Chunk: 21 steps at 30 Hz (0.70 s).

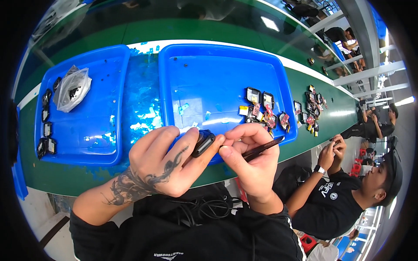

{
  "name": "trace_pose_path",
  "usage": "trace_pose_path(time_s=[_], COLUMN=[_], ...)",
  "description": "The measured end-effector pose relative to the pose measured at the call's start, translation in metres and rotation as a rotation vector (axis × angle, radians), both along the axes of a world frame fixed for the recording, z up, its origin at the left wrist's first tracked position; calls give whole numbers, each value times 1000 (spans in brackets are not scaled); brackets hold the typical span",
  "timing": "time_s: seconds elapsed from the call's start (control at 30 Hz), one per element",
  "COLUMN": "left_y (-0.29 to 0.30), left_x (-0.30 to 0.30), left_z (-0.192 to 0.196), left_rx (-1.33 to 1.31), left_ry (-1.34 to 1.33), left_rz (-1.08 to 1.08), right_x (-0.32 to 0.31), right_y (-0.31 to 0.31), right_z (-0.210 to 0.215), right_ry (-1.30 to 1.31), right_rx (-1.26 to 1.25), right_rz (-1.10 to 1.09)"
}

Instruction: The worker is assembling small electronic components, specifically installing internal parts into smartwatch housings using tweezers.

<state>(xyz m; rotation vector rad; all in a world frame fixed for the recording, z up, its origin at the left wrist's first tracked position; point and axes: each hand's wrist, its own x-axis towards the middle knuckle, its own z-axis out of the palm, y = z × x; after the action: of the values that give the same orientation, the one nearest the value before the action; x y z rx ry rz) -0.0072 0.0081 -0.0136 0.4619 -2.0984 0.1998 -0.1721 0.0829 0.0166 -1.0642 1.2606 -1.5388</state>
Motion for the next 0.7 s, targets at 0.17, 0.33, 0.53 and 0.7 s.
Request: trace_pose_path(time_s=[0.17, 0.33, 0.53, 0.7], left_y=[1, 2, 3, 7], left_x=[0, -1, -1, -1], left_z=[-3, -4, -1, 3], left_rx=[11, 39, 21, -10], left_ry=[-8, -16, -28, -95], left_rz=[-1, -16, -27, -22], right_x=[1, -3, -8, -12], right_y=[3, 4, 2, 1], right_z=[-1, -3, -6, -5], right_ry=[12, -1, 54, -38], right_rx=[-10, 5, -27, 32], right_rz=[-28, -6, 38, 112])
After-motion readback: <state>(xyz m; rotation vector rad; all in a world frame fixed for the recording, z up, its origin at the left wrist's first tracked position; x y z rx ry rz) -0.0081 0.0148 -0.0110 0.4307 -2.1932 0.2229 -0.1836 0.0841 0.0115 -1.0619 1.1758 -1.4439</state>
